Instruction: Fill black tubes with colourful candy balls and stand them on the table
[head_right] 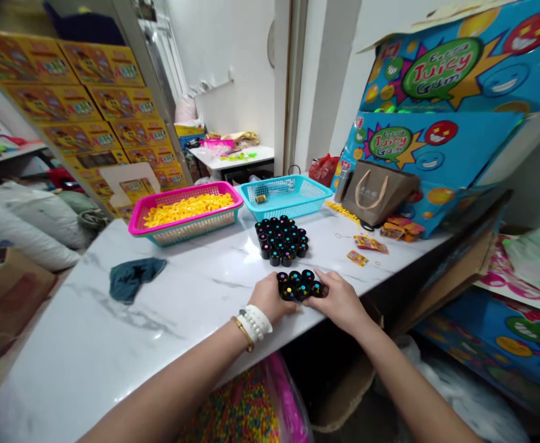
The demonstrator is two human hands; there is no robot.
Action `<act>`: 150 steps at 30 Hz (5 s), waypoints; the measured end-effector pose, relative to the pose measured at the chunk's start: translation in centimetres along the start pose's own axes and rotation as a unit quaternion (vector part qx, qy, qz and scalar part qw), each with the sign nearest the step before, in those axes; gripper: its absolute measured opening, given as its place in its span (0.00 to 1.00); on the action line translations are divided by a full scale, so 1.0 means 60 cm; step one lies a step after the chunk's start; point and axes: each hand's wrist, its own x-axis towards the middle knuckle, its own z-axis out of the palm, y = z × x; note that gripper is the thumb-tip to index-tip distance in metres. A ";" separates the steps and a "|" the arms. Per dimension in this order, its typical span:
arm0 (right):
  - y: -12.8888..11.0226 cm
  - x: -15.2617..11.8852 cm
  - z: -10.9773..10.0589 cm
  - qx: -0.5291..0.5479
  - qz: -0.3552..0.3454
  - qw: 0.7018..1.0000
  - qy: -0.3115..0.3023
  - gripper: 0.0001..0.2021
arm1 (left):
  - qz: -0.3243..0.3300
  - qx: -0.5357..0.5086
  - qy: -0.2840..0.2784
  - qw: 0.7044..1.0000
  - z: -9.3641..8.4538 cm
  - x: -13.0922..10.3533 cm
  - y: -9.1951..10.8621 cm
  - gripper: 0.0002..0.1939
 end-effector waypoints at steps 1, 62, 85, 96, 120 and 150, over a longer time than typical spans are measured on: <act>0.005 0.011 0.002 -0.007 0.003 1.000 0.010 0.34 | -0.003 -0.003 0.006 1.000 0.003 0.010 0.004 0.32; -0.098 -0.249 0.150 -0.054 -0.378 0.839 -0.387 0.22 | 0.072 0.060 -0.164 0.982 0.032 -0.413 -0.221 0.17; -0.113 -0.255 0.129 0.191 -0.185 0.927 -0.266 0.13 | 0.070 0.139 -0.209 0.965 0.043 -0.399 -0.189 0.11; -0.020 -0.082 0.043 -0.034 -0.031 0.973 0.227 0.17 | -0.005 -0.012 -0.116 0.993 0.039 -0.385 -0.215 0.12; -0.109 -0.278 0.173 0.010 -0.229 0.895 -0.382 0.26 | 0.122 0.110 -0.168 0.972 0.020 -0.432 -0.211 0.16; -0.118 -0.243 0.138 0.175 -0.250 0.917 -0.256 0.18 | 0.043 0.178 -0.143 0.973 0.034 -0.421 -0.190 0.11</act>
